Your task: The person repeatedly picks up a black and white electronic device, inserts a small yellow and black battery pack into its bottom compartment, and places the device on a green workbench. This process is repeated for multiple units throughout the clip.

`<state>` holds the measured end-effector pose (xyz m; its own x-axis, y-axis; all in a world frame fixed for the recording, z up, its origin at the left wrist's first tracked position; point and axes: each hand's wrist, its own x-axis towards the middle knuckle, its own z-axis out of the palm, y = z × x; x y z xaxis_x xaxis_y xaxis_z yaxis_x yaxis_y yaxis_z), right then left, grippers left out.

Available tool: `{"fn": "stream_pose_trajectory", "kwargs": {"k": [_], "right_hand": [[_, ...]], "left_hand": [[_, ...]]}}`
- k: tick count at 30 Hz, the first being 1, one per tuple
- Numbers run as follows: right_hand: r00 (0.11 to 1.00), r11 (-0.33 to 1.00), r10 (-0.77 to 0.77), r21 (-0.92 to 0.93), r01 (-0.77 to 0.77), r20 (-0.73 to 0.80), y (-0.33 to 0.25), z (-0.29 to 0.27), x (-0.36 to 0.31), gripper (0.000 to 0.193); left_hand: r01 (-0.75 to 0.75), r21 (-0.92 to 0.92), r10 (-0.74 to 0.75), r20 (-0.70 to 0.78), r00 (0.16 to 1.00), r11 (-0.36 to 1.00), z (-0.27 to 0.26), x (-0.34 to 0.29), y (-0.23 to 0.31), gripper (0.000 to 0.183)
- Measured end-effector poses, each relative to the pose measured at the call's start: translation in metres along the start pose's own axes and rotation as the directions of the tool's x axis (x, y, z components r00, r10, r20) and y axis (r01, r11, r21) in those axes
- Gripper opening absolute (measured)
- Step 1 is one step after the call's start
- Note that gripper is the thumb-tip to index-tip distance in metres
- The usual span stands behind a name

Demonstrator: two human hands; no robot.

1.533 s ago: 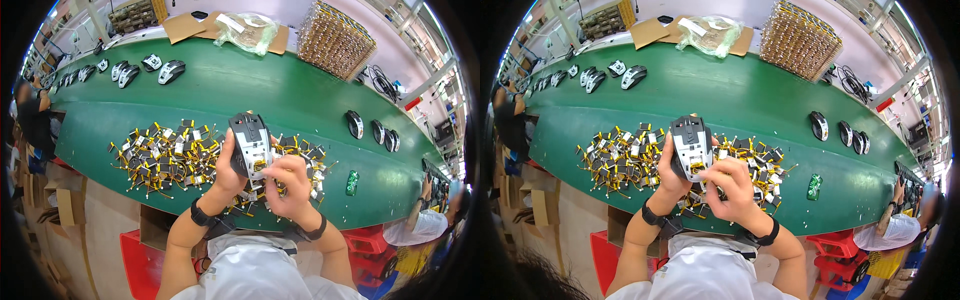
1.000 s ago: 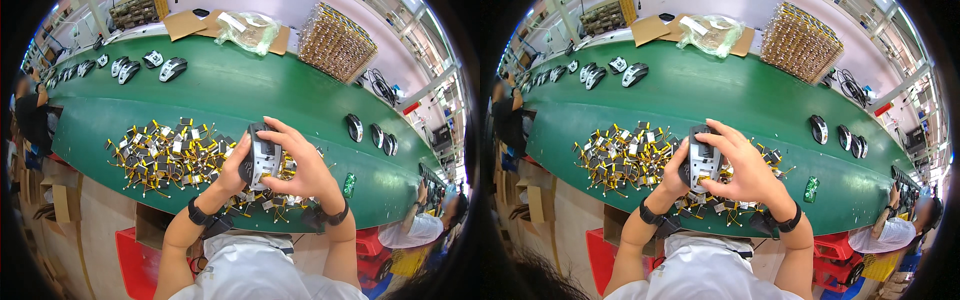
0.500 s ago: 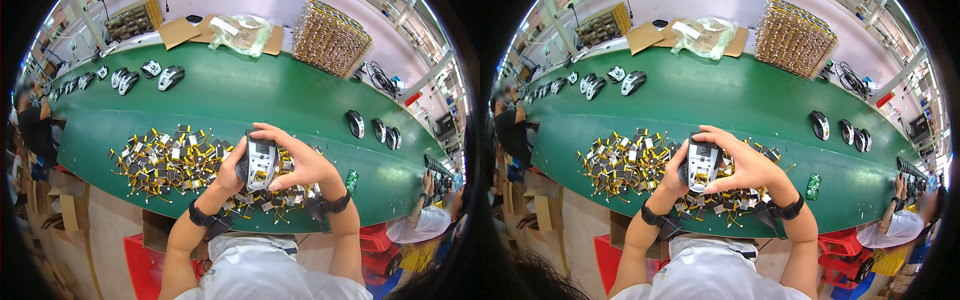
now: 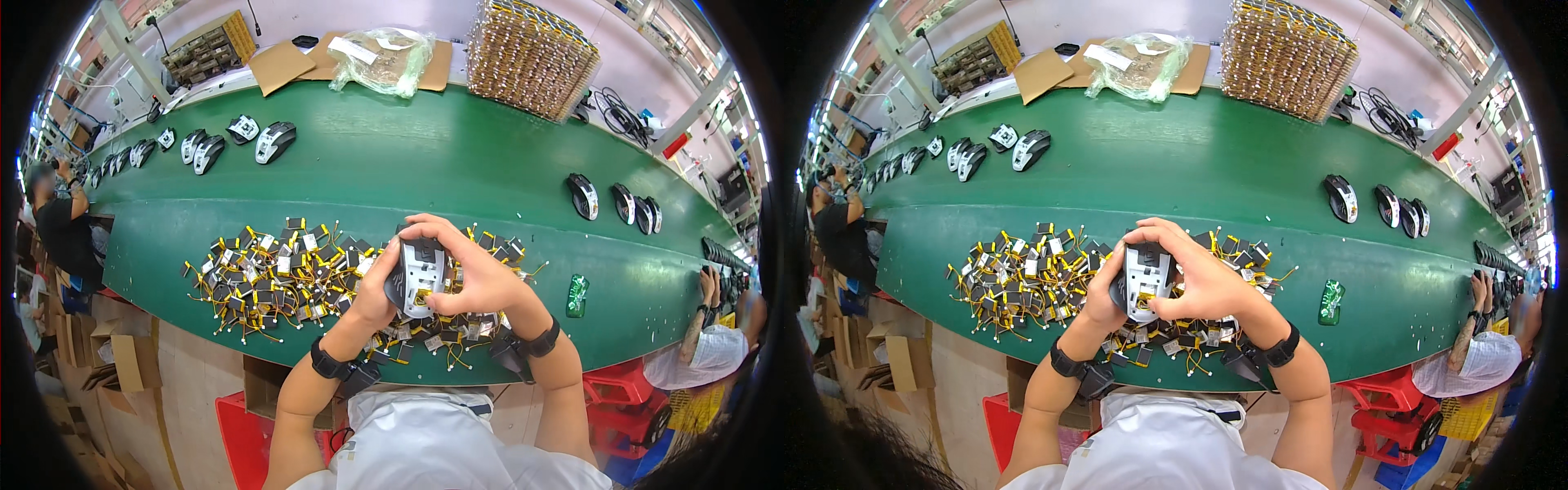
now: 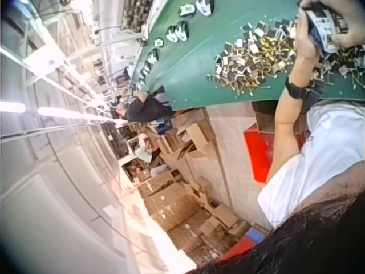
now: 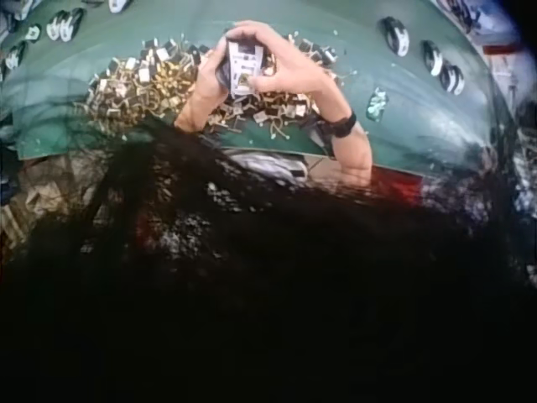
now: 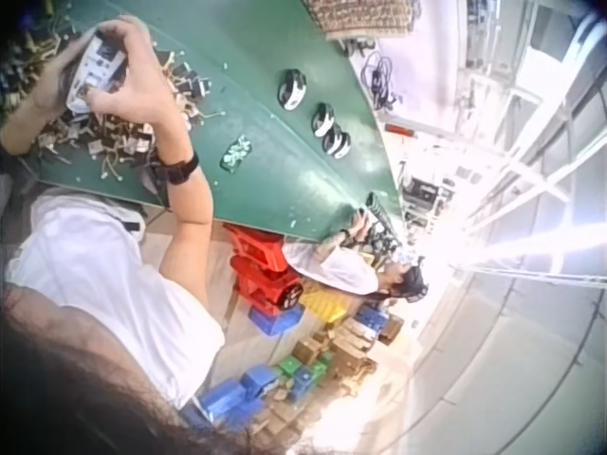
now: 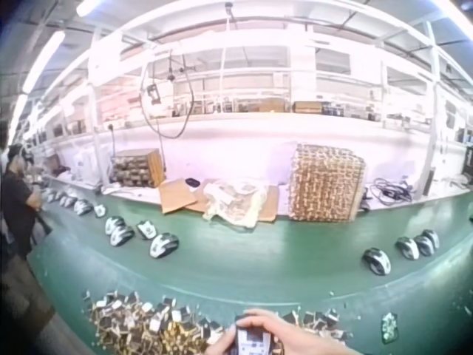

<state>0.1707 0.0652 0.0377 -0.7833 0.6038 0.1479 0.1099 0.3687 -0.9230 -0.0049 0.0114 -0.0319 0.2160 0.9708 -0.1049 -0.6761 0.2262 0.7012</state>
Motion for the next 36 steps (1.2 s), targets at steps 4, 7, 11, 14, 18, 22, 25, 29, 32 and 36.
{"fn": "stream_pose_trajectory", "kwargs": {"k": [4, 7, 11, 14, 18, 22, 25, 29, 32, 36], "right_hand": [[0.999, 0.996, -0.037, -0.083, 0.036, -0.003, -0.009, -0.009, 0.001, 0.085], [0.995, 0.974, -0.088, -0.208, 0.095, 0.045, -0.026, -0.032, 0.008, 0.092], [0.997, 0.963, -0.066, -0.258, 0.074, 0.04, -0.044, -0.05, 0.023, 0.093], [0.998, 0.955, -0.059, -0.293, 0.052, -0.016, -0.019, -0.07, 0.032, 0.093], [0.995, 0.895, 0.077, -0.437, -0.095, -0.058, 0.043, -0.131, 0.031, 0.095], [0.967, 0.785, 0.254, -0.577, -0.224, -0.029, 0.11, -0.173, 0.008, 0.097], [0.93, 0.648, 0.356, -0.694, -0.314, -0.088, 0.129, -0.185, -0.01, 0.097], [0.959, 0.667, 0.229, -0.691, -0.278, -0.164, 0.084, -0.155, -0.017, 0.079], [0.978, 0.736, -0.016, -0.665, -0.128, -0.206, 0.053, -0.122, -0.007, 0.047], [0.97, 0.807, 0.227, -0.542, -0.235, -0.083, 0.052, -0.076, 0.033, 0.028]], "left_hand": [[-0.019, 0.033, 0.019, -0.013, 1.0, 0.999, 0.012, 0.006, 0.003, 0.046], [-0.071, 0.157, 0.055, 0.098, 0.994, 0.985, 0.035, 0.011, 0.026, 0.046], [0.021, 0.308, -0.086, 0.197, 0.977, 0.951, 0.037, 0.027, 0.055, 0.051], [0.163, 0.607, -0.271, 0.089, 0.959, 0.778, 0.03, 0.047, 0.082, 0.058], [-0.064, 0.997, 0.269, 0.073, 0.96, -0.042, -0.046, 0.111, 0.146, 0.05], [0.333, 0.896, 0.705, -0.033, 0.708, -0.293, -0.152, 0.162, 0.218, 0.063], [0.532, 0.803, 0.642, -0.263, 0.721, -0.268, -0.182, 0.171, 0.215, 0.088], [0.597, 0.762, 0.658, -0.317, 0.683, -0.252, -0.213, 0.178, 0.193, 0.088], [0.587, 0.777, 0.644, -0.331, 0.689, -0.229, -0.202, 0.175, 0.198, 0.093], [0.716, 0.666, 0.53, -0.538, 0.656, -0.21, -0.175, 0.167, 0.204, 0.096]]}}
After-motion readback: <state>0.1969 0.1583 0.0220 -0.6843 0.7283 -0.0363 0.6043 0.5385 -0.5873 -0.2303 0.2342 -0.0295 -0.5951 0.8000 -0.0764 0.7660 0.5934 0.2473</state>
